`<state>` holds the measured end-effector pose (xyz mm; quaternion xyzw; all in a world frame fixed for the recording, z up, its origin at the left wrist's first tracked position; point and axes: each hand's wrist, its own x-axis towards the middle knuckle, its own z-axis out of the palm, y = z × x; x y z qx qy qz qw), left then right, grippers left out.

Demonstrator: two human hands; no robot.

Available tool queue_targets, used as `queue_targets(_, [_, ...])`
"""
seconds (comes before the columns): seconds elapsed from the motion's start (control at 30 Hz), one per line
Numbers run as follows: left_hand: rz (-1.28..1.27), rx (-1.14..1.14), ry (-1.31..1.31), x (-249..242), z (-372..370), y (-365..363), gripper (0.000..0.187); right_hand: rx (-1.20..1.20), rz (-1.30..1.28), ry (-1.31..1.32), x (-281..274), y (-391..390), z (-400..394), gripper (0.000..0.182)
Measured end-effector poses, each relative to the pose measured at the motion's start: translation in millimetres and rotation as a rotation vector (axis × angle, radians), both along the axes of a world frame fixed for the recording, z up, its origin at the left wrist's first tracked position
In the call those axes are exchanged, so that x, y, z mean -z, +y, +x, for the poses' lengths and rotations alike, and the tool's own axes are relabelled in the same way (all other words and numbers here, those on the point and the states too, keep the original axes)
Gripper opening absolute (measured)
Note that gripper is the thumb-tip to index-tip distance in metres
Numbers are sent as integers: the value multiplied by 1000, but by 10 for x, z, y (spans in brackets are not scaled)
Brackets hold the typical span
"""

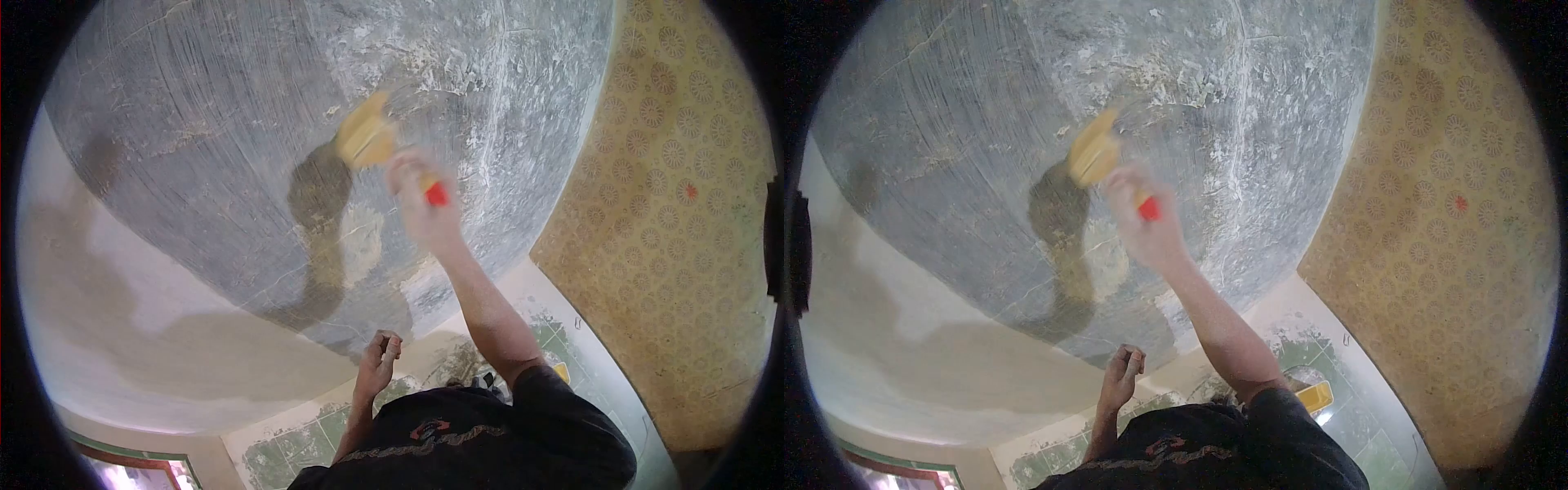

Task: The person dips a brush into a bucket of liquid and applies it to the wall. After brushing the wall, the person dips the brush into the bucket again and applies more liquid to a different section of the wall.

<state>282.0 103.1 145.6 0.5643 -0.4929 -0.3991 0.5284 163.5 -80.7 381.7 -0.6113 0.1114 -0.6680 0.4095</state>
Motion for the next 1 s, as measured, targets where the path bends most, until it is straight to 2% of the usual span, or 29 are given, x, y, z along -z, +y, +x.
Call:
queue_targets(0.03, [-6,8,2,3,-6,1,27,-113,-31,179,13,11,16,22])
queue_targets(0.07, [-12,17,1,1,-1,-1,27,-111,-31,176,30,15,0,22])
queue_targets(0.17, [10,17,-33,-38,-4,5,27,-92,-91,81,4,-17,-45,22])
queue_targets(0.23, [3,6,-17,-19,-22,13,28,105,56,-112,-89,-39,-4,21])
queue_targets(0.27, [-8,-2,-6,-18,-22,13,28,101,59,-111,-76,1,-11,21])
queue_targets(0.33, [7,3,-18,-83,-46,27,28,-155,18,321,-51,76,-47,25])
queue_targets(0.37, [23,12,-28,-120,-59,22,28,-153,15,319,-81,84,-63,25])
queue_targets(0.43, [30,6,-40,-159,-91,6,27,-337,-126,308,-130,100,-103,24])
queue_targets(0.47, [44,-3,-55,-166,-96,20,27,-341,-122,308,-152,28,-126,24])
queue_targets(0.53, [20,8,-76,-172,-74,56,26,39,-303,446,-213,-200,-203,23])
queue_targets(0.57, [-19,21,-92,-175,-64,49,26,39,-302,444,-222,-245,-264,23])
queue_targets(0.63, [-21,-16,-57,-143,-44,51,26,331,-213,194,-276,-334,-354,17])
queue_targets(0.67, [-7,-52,-22,-109,-43,103,26,324,-213,197,-260,-331,-333,17])
queue_targets(0.73, [-15,-63,-25,-45,-19,116,26,605,-325,260,-243,-338,-263,7])
queue_targets(0.77, [-19,-66,-29,-16,-11,119,26,604,-324,259,-211,-292,-208,7])
queue_targets(0.83, [2,-59,-41,-43,-36,107,26,111,-616,289,-138,-100,-57,13])
queue_targets(0.87, [25,-53,-54,-57,-57,106,27,109,-616,290,-132,-12,-9,13])
queue_targets(0.93, [9,-34,-53,-95,-107,96,27,-213,-476,434,-157,151,51,15])
queue_targets(0.97, [-15,-12,-49,-120,-109,71,27,-207,-478,430,-141,68,39,15])
queue_targets(1.0, [-18,-9,-52,-137,-99,60,27,-53,-484,339,-103,-108,1,14])
